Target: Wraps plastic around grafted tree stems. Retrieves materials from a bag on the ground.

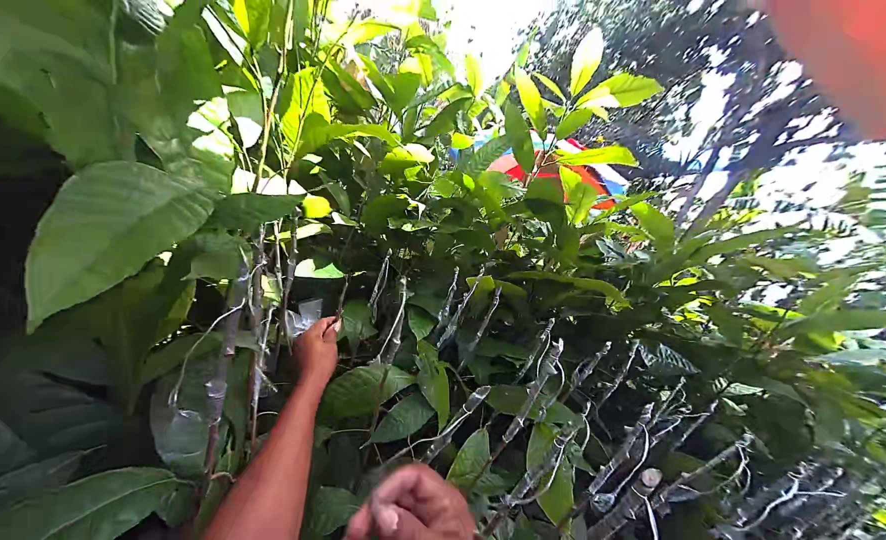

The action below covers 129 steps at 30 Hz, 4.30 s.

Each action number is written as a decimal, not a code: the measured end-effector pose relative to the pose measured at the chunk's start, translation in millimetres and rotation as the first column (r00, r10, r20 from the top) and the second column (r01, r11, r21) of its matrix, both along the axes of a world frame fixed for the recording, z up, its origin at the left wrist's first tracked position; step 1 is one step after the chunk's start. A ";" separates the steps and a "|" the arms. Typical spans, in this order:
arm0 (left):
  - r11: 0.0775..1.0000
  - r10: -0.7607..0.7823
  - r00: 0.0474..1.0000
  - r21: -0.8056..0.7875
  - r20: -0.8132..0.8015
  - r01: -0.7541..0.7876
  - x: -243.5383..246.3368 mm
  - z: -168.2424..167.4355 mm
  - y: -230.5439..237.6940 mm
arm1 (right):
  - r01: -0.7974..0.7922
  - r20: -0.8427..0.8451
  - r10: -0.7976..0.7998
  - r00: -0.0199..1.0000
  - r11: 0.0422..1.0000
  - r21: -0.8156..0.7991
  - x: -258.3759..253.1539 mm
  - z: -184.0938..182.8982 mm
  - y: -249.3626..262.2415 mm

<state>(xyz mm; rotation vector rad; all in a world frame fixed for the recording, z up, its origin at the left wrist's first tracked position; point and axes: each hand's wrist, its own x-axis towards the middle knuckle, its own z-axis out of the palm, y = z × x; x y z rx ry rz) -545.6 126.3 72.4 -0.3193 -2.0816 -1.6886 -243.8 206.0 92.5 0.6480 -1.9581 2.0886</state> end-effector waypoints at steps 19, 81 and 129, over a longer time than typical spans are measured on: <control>0.732 -0.610 0.792 0.372 -0.015 0.571 30.0 -38.0 -37.1 | 0.235 -0.215 -0.189 0.958 0.093 0.967 -216.9 69.0 24.8; 0.924 -0.378 0.916 0.006 -0.135 0.382 76.2 -23.6 -35.9 | 0.016 -0.026 -0.115 0.993 -0.092 0.996 -131.0 115.9 -40.2; 0.839 -0.505 0.823 -0.373 -0.260 0.397 84.0 -15.9 -36.3 | 0.060 -0.033 -0.158 0.987 0.170 0.984 -149.6 139.9 12.8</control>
